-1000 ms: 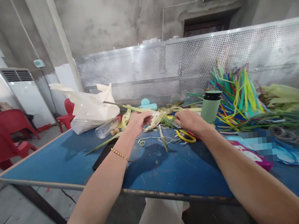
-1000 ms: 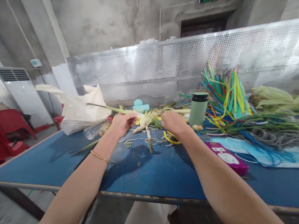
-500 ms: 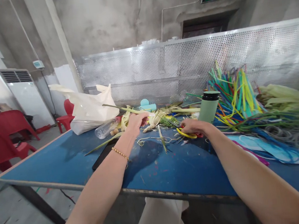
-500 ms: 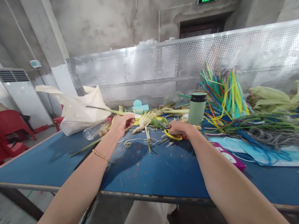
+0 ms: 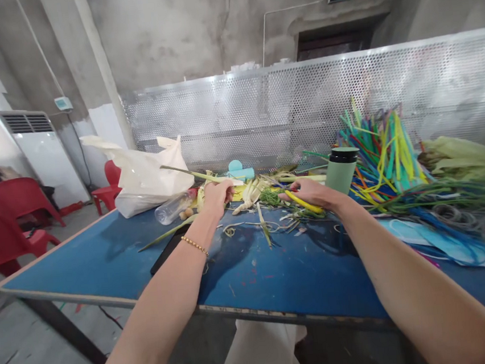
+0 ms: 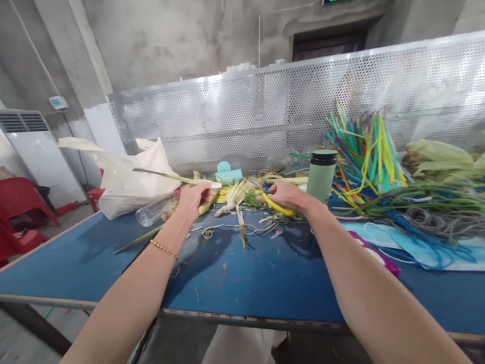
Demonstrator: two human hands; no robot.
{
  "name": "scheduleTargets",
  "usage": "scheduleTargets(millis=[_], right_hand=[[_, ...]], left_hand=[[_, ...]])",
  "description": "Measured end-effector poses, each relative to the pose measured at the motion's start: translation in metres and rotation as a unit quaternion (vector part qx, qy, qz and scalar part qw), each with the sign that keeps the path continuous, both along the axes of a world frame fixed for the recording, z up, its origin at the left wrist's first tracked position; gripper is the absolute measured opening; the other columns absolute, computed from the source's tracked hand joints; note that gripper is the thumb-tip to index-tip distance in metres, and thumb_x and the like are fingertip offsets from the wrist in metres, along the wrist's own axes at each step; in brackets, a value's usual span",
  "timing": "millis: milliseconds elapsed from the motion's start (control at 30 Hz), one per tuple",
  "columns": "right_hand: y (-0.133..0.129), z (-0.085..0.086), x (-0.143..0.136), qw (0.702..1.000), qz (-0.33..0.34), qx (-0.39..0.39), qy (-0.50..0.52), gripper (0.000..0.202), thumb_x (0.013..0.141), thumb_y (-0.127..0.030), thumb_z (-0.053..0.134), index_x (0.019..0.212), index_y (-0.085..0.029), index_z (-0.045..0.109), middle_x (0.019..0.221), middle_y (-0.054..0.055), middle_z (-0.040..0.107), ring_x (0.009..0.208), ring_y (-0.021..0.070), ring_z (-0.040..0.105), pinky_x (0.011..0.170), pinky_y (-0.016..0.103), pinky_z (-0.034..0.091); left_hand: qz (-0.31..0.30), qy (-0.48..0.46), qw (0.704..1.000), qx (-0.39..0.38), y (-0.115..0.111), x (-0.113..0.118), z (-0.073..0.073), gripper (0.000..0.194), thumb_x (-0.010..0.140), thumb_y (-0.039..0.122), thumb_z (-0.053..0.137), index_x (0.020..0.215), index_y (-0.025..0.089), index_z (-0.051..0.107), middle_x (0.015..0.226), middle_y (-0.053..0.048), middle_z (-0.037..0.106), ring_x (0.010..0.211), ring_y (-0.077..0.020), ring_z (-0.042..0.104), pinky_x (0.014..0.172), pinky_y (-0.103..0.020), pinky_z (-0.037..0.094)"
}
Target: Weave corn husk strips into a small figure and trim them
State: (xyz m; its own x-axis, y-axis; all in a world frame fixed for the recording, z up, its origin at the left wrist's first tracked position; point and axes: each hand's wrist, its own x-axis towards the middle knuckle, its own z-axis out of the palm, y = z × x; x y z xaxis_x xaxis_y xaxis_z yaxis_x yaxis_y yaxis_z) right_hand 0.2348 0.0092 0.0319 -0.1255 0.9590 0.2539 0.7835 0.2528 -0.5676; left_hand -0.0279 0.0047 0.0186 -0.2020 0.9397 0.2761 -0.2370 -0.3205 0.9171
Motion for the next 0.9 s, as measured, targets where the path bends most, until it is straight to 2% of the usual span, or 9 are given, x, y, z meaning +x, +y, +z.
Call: scheduleTargets(millis=[67,133,200,367,467,667,900], right_hand=[[-0.013,0.007,-0.015,0.992,0.03,-0.062,0.109,0.046,0.069,-0.06,0.076,0.076,-0.02,0.054,0.058,0.0,0.055,0.049,0.0138,0.052,0.042,0.026,0.038],[-0.028,0.012,-0.033,0.974,0.101,-0.1,0.177,0.046,0.073,-0.062,0.072,0.077,-0.021,0.05,0.062,0.001,0.058,0.048,0.0138,0.054,0.041,0.026,0.041],[-0.043,0.015,-0.049,0.96,0.166,-0.112,0.193,0.045,0.076,-0.062,0.069,0.075,-0.021,0.05,0.064,0.003,0.06,0.05,0.014,0.057,0.04,0.025,0.043],[-0.064,0.014,-0.078,0.948,0.198,-0.127,0.216,0.047,0.075,-0.062,0.071,0.073,-0.021,0.05,0.061,0.002,0.06,0.048,0.0135,0.058,0.039,0.024,0.045],[-0.065,0.008,-0.089,0.942,0.184,-0.137,0.243,0.048,0.074,-0.064,0.072,0.076,-0.021,0.05,0.058,0.001,0.06,0.046,0.0138,0.057,0.039,0.024,0.046],[-0.06,-0.005,-0.105,0.939,0.127,-0.121,0.296,0.052,0.068,-0.062,0.078,0.082,-0.022,0.048,0.056,-0.002,0.059,0.041,0.0127,0.055,0.034,0.023,0.043],[-0.058,-0.01,-0.108,0.946,0.11,-0.095,0.29,0.055,0.068,-0.066,0.076,0.086,-0.022,0.05,0.052,-0.004,0.056,0.037,0.0113,0.052,0.03,0.021,0.04]], left_hand=[[0.006,-0.014,1.0,0.003,0.0,0.001,0.001,0.013,0.063,0.015,0.064,0.057,0.013,0.053,0.048,0.0,0.052,0.038,-0.0058,0.04,0.039,-0.021,0.025],[0.011,-0.031,0.999,0.006,-0.002,0.002,0.002,0.012,0.064,0.016,0.064,0.059,0.014,0.053,0.047,0.001,0.051,0.038,-0.0053,0.038,0.039,-0.02,0.024],[0.018,-0.045,0.999,0.011,-0.004,0.002,0.004,0.011,0.065,0.017,0.064,0.061,0.014,0.054,0.048,0.001,0.052,0.038,-0.0055,0.038,0.04,-0.02,0.025],[0.033,-0.089,0.995,0.02,-0.007,0.005,0.008,0.011,0.068,0.019,0.063,0.063,0.014,0.055,0.05,0.001,0.053,0.04,-0.0065,0.042,0.041,-0.021,0.029],[0.024,-0.112,0.993,0.024,-0.007,0.009,0.007,0.009,0.069,0.019,0.062,0.065,0.015,0.055,0.051,0.001,0.053,0.04,-0.0071,0.043,0.042,-0.021,0.029],[0.022,-0.067,0.997,0.029,-0.008,0.019,-0.001,0.01,0.069,0.021,0.058,0.062,0.014,0.055,0.05,0.001,0.052,0.038,-0.0081,0.043,0.04,-0.023,0.027],[-0.019,-0.161,0.986,-0.028,-0.016,0.026,-0.002,0.015,0.066,0.024,0.068,0.069,0.014,0.057,0.054,0.002,0.053,0.041,-0.0063,0.042,0.042,-0.021,0.03]])
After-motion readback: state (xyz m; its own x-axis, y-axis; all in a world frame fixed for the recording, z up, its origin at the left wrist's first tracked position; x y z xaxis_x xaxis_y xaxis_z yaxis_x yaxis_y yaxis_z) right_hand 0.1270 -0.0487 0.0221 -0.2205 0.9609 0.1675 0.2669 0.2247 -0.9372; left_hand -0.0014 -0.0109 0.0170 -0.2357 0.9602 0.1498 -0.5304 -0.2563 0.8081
